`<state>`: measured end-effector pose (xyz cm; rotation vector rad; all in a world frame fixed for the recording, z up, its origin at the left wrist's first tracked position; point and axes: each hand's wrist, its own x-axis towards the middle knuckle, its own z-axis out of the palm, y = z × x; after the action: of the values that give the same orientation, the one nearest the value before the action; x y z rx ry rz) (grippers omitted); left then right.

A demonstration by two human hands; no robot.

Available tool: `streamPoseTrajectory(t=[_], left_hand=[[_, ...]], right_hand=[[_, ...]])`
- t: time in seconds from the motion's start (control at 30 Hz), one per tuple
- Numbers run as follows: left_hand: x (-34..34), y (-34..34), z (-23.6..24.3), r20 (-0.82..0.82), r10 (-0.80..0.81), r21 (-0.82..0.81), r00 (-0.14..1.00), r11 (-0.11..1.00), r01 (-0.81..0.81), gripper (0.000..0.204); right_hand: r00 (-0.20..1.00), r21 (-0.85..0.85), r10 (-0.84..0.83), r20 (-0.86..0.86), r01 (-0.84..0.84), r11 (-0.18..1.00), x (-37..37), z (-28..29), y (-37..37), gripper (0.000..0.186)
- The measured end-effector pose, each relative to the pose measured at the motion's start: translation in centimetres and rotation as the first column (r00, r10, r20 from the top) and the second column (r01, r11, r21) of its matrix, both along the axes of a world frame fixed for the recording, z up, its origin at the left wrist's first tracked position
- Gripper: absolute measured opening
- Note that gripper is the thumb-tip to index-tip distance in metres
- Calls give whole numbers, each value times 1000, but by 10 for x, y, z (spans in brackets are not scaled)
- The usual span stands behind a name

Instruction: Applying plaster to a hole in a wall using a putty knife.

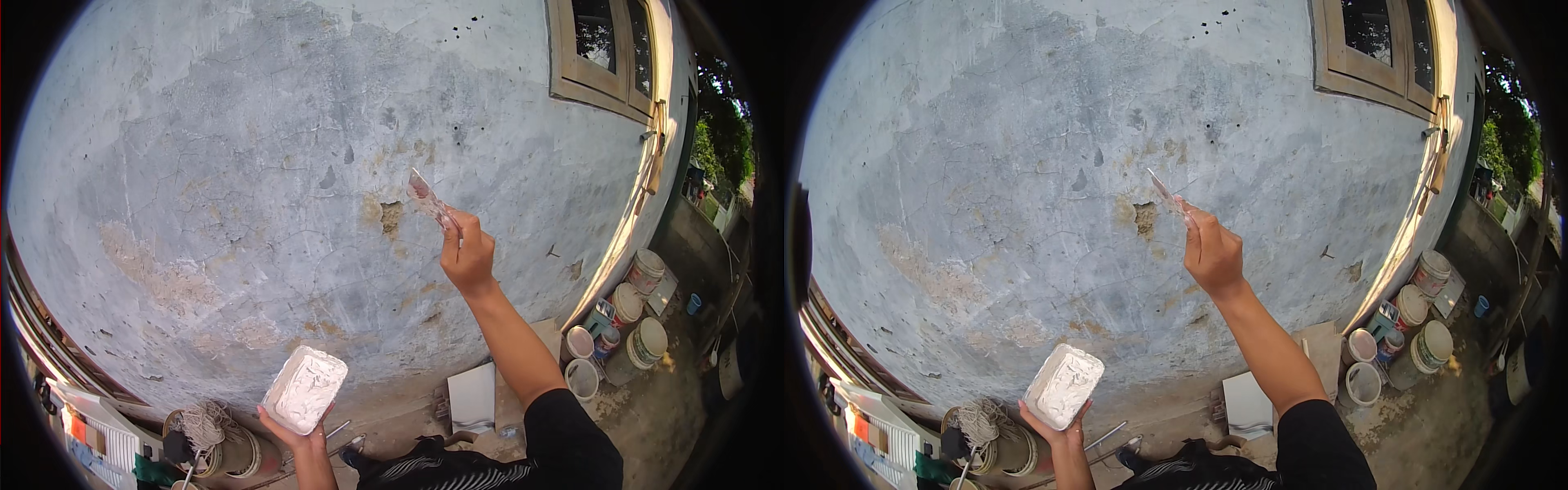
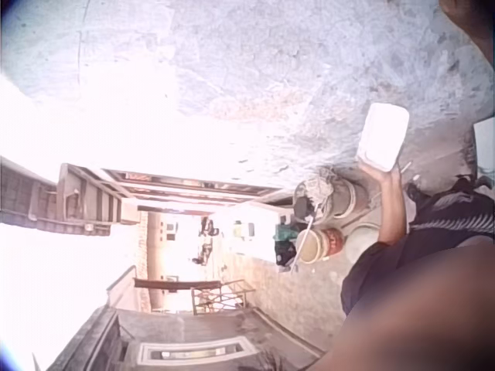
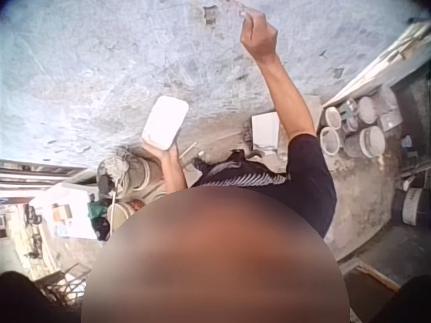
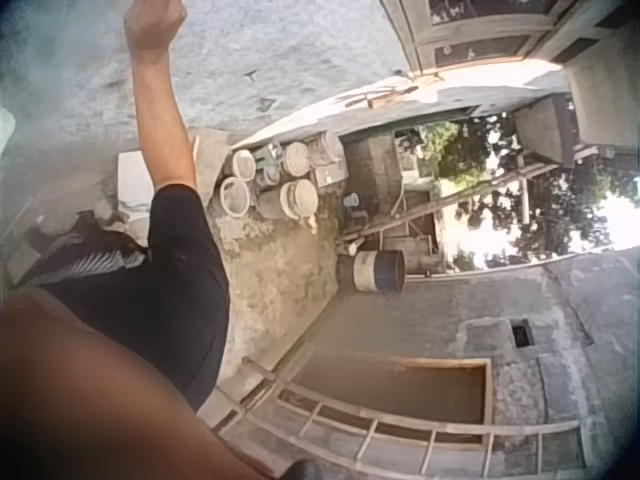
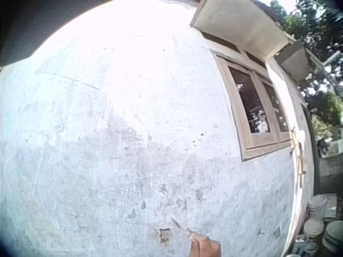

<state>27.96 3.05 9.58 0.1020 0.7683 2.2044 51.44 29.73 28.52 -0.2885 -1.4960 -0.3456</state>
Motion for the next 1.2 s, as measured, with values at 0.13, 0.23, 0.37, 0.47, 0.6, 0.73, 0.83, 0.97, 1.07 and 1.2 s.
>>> streamPoseTrajectory(t=[0.13, 0.23, 0.37, 0.47, 0.6, 0.73, 0.83, 0.97, 1.07, 1.2], left_hand=[[-3, 0, -4, 3, 15, -28, 1000, 999, -15, 91], [-1, -2, -3, -1, 12, 6, 1000, 1000, -12, 91], [2, -7, -2, 6, -1, -14, 1000, 1000, 1, 91], [-1, -4, 0, 3, 7, -1, 1000, 1000, -7, 90], [0, 2, 2, 11, 25, -51, 1000, 998, -25, 89], [4, 0, 6, -2, 25, -44, 1000, 999, -25, 89], [0, -1, 3, 13, -8, -25, 1000, 1000, 8, 89], [-5, 0, -4, 1, -6, 10, 1000, 1000, 6, 89], [-3, -2, -5, 16, 17, -25, 1000, 1000, -17, 89], [-11, -8, -10, 16, -15, 24, 1000, 1000, 14, 89]], right_hand=[[999, -57, -25, 48, 28, 998, -8, -8, 13, 10], [999, -132, 49, -12, -50, 990, -4, -2, 7, 9], [999, -105, -10, 39, 14, 994, 0, -8, 10, 9], [998, -99, 55, -17, -57, 993, -5, -3, 8, 10], [1000, -23, -5, 20, 5, 1000, -13, -4, 16, 12], [993, -40, 104, -49, -106, 994, -10, 2, 1, 12], [999, -101, 24, 38, -20, 995, -13, -7, 5, 11], [999, -89, 34, 16, -33, 995, -16, -8, 1, 10], [998, -39, -10, 55, 13, 999, -19, -8, -7, 11], [999, -58, 7, 48, -4, 998, -18, -7, -8, 11]])
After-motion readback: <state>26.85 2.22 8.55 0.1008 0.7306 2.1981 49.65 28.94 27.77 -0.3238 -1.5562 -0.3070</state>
